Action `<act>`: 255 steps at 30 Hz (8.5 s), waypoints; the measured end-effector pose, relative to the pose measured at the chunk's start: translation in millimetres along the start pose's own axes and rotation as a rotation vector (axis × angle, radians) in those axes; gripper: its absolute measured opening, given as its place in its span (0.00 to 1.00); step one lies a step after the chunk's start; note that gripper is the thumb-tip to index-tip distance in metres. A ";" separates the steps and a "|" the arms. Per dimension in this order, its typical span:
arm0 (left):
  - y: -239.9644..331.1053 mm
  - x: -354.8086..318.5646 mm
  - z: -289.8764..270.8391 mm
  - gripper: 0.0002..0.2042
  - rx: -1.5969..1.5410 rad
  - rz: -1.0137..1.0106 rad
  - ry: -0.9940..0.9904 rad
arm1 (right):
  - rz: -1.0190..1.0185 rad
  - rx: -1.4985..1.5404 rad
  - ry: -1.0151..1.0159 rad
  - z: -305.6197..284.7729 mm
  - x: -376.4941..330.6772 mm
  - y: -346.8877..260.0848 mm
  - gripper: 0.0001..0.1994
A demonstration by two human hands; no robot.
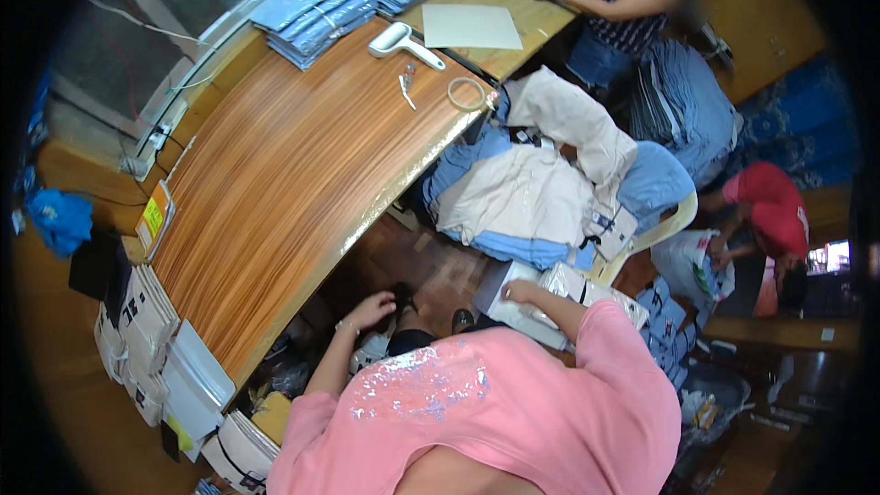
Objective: The person folds a beige shirt on a wooden table, places a tag on it, and wraps it in a clear plastic bag. They then secure the package with a rubber band and write on a notebook before stacking the finished item.
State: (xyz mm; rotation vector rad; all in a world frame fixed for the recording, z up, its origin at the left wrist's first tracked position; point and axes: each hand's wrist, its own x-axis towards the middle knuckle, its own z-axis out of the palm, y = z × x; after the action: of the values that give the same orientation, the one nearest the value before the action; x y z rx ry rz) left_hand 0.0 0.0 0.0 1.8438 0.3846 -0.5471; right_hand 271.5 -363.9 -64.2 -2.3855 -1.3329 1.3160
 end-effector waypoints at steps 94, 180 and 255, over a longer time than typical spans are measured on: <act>193.0 -68.9 -101.5 0.11 0.032 0.293 0.364 | 0.411 0.307 0.393 -170.9 -155.5 -8.1 0.11; -122.7 -229.9 -422.4 0.26 -0.296 -0.553 1.365 | -0.521 -0.477 0.716 -338.8 352.0 -427.3 0.26; 1.6 -451.9 -180.6 0.10 0.386 -1.006 2.443 | -0.582 0.096 0.163 -297.9 224.6 -451.3 0.23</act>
State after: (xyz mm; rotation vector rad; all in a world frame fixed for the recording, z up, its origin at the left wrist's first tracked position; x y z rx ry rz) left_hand -345.9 171.7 296.2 1.4843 2.8676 1.5089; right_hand 252.3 164.2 188.0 -1.7866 -1.6859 0.9677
